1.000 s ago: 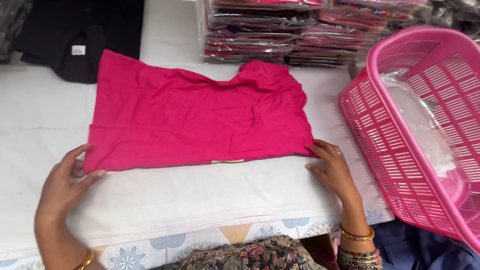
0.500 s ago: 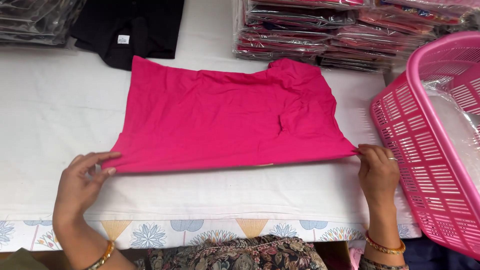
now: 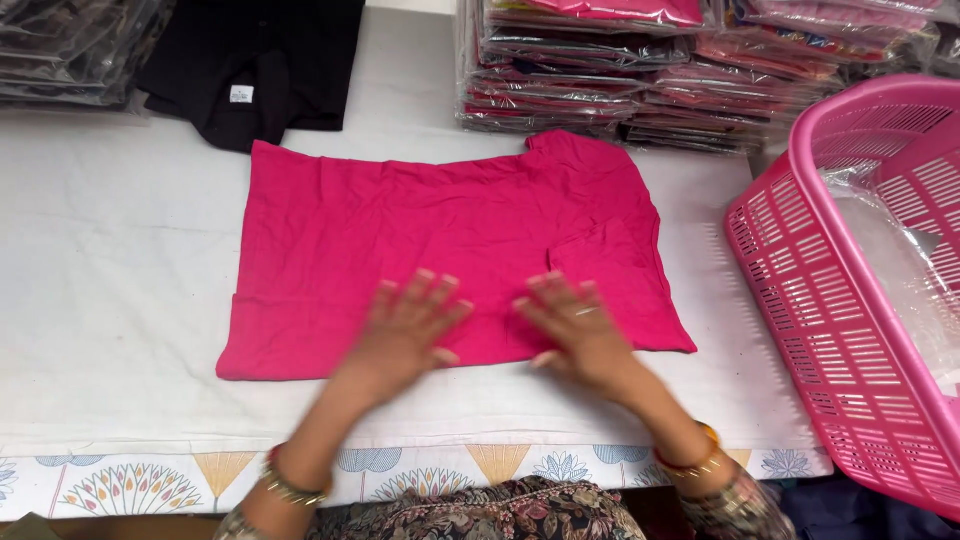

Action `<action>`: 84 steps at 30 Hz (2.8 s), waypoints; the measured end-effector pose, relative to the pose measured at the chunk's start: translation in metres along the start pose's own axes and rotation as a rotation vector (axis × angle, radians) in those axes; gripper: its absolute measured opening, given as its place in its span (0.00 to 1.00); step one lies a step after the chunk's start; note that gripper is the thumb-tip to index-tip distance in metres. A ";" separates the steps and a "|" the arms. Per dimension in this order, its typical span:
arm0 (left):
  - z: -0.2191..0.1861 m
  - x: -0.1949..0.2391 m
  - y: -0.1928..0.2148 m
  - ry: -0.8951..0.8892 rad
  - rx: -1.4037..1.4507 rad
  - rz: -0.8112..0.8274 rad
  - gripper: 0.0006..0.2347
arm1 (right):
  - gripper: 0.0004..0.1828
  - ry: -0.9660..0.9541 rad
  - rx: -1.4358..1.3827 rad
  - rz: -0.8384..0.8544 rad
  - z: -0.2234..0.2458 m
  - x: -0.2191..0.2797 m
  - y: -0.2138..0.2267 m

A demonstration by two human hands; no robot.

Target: The person folds a pink t-shirt on a table, places it into a clear plastic bag, and sets it aside. They then fold a second, darker pink t-shirt and place it on a stack of other folded clothes.

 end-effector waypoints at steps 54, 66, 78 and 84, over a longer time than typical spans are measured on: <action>0.308 -0.020 -0.030 0.814 0.027 -0.308 0.21 | 0.25 -0.371 -0.005 -0.690 -0.204 -0.174 0.013; 0.269 -0.005 0.029 0.951 0.141 -0.443 0.03 | 0.10 -0.265 -0.012 -0.911 -0.209 -0.156 0.015; 0.282 0.017 0.026 0.835 0.360 -0.601 0.21 | 0.21 -0.269 -0.154 -0.590 -0.166 -0.022 0.032; 0.292 0.028 0.018 0.813 0.148 -0.579 0.28 | 0.38 -0.230 -0.173 -0.505 -0.149 -0.043 0.038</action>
Point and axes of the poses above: each hand's wrist, its own x-axis away from the middle knuckle, its own y-axis out of the back of the hand, z = x × y, the point moved 4 cm from there along -x, towards the middle knuckle, and after that the axes turned 6 degrees about -y, right-handed, at the moved point
